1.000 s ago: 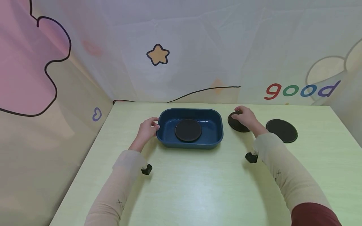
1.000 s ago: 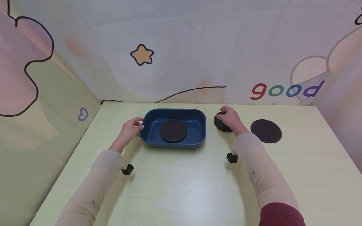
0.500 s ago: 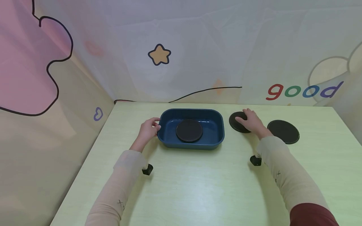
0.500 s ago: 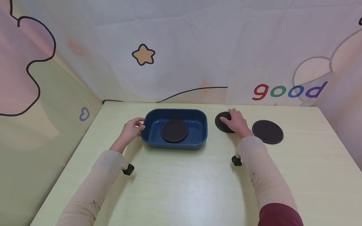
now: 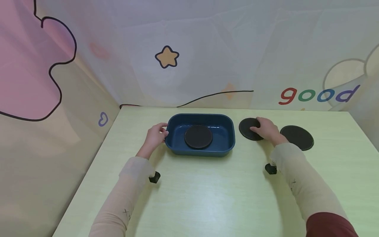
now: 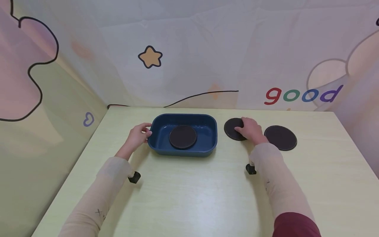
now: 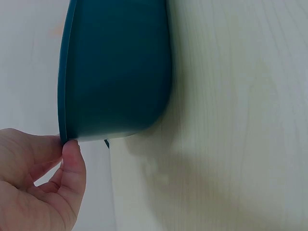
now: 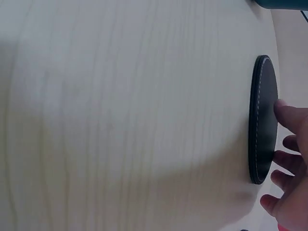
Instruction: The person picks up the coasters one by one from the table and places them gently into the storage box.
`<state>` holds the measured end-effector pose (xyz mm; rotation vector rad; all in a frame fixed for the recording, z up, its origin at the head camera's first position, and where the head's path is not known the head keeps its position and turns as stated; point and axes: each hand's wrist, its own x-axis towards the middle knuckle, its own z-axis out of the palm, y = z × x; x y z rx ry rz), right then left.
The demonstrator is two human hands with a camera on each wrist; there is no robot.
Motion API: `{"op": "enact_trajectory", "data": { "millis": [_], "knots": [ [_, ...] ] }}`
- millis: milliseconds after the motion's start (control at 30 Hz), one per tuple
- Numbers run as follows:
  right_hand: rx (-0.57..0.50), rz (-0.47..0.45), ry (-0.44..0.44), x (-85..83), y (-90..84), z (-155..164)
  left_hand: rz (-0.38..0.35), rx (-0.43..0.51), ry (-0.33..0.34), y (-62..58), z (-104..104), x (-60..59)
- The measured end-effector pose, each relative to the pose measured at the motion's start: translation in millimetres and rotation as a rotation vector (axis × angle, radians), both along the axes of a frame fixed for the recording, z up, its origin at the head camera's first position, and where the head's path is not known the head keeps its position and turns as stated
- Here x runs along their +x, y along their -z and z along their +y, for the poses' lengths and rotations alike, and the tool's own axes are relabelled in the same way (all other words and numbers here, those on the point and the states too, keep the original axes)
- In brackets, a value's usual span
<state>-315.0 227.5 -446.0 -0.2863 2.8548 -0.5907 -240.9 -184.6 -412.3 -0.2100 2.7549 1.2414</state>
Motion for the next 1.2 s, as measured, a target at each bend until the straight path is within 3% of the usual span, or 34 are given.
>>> {"op": "enact_trajectory", "data": {
  "millis": [367, 800, 1200],
  "knots": [
    [0.019, -0.067, -0.071, 4.9, -10.1, 4, 0.010, 0.009, 0.003, -1.9, 0, 0.4],
    [-0.059, -0.310, -0.149, 13.4, -20.4, 4, 0.000, 0.008, 0.002, -1.0, 0, 0.1],
    [-0.058, -0.330, -0.155, 14.3, -20.7, 5, -0.005, 0.025, -0.004, -1.3, 0, 0.2]
  ]
}}
